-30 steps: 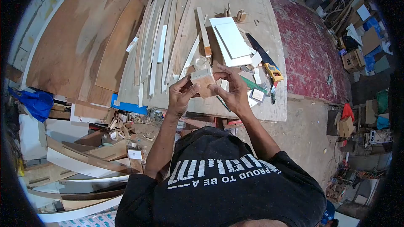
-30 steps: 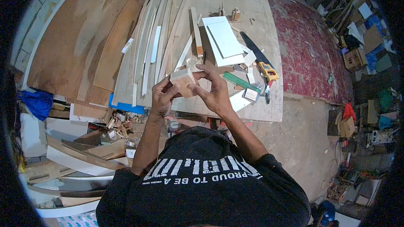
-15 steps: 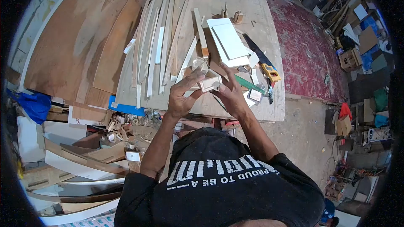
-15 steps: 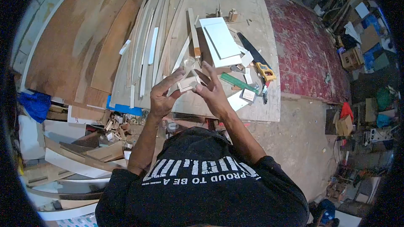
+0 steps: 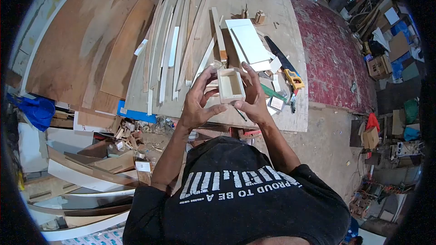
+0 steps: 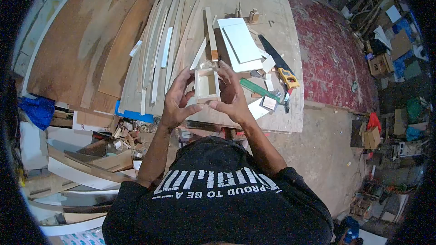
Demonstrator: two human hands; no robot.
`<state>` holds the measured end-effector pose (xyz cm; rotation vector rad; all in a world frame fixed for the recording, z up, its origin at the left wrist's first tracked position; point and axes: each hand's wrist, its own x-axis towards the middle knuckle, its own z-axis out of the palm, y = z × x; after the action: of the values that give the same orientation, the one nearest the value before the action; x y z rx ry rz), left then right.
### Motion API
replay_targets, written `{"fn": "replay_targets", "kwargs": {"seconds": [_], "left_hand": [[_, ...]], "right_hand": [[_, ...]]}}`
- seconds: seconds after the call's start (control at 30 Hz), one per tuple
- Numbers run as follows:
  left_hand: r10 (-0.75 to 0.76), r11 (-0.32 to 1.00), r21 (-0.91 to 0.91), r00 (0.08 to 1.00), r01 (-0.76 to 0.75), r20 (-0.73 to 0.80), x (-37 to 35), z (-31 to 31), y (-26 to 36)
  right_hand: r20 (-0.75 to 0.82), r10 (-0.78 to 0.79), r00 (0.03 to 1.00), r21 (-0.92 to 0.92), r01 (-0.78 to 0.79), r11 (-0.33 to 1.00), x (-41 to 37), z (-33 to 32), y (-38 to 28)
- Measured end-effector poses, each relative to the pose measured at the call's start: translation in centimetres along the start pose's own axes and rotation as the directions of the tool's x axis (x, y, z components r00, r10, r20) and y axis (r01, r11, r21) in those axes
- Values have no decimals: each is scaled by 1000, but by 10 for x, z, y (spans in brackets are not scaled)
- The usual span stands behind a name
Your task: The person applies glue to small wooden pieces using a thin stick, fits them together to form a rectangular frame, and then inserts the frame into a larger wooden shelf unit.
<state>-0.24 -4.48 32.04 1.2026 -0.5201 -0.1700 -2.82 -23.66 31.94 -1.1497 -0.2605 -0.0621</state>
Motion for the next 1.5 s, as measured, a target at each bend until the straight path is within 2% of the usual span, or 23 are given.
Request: {"fn": "replay_targets", "kwargs": {"seconds": [0.1,0.17,0.23,0.33,0.6,0.7,0.8,0.87,0.9,0.97,1.0,1.03,1.1,1.17,1.23,1.27,1.33,1.37,1.43,1.5], "left_hand": [[-3,997,83,999,0,37,-2,1,8],[-58,990,132,998,52,39,-2,2,16],[-26,994,110,998,20,52,-2,0,13],[5,996,91,997,-11,74,-3,-2,14],[5,996,89,998,-11,68,-5,-2,18],[58,995,81,994,-66,94,-5,-2,19],[66,998,-26,995,-64,77,-5,3,24],[31,951,-309,999,-16,41,-9,5,25],[33,950,-310,999,-19,40,-10,1,23],[-304,824,-487,951,288,48,-14,-10,17],[-308,881,-376,951,286,2,-13,-2,18],[-311,880,-378,950,288,0,-14,-4,15],[-363,897,-273,932,347,-8,-11,-10,13],[-356,902,-272,934,335,-31,-11,-6,15],[-354,905,-270,934,328,-52,-12,-7,15],[-348,921,-208,936,330,-56,-13,-9,13],[-345,931,-146,937,334,-58,-13,-7,13],[-339,936,-120,939,331,-53,-13,-5,14],[-336,938,-92,942,333,-20,-10,-1,16],[-367,930,13,930,367,-20,-13,-1,16]], "right_hand": [[60,-15,998,-4,15,1000,1,-1,-2],[84,-9,996,0,9,1000,2,-3,-3],[201,-70,977,-82,88,993,4,-7,-4],[255,-38,966,-137,75,988,5,-12,-9],[292,-48,955,-143,93,985,2,-11,-14],[296,-67,953,-147,115,982,1,-10,-14],[302,-91,949,-147,141,979,1,-8,-16],[308,-104,946,-151,157,976,0,-7,-18],[313,-102,944,-218,176,960,0,-6,-19],[317,-99,943,-283,193,939,1,-6,-20],[328,-55,943,-349,175,920,0,-7,-21],[338,-11,941,-414,159,896,-1,-8,-22],[343,20,939,-477,156,865,-2,-6,-26],[348,48,936,-538,157,828,-1,-2,-32],[304,-66,950,-367,181,913,0,3,-34],[303,-64,951,-366,179,913,1,1,-33],[100,38,994,-80,-30,996,5,-5,-28],[94,39,995,-80,-31,996,3,-6,-25],[-74,161,984,-91,-168,982,2,-2,-20],[-152,139,979,-132,-160,978,-4,2,-9]]}}
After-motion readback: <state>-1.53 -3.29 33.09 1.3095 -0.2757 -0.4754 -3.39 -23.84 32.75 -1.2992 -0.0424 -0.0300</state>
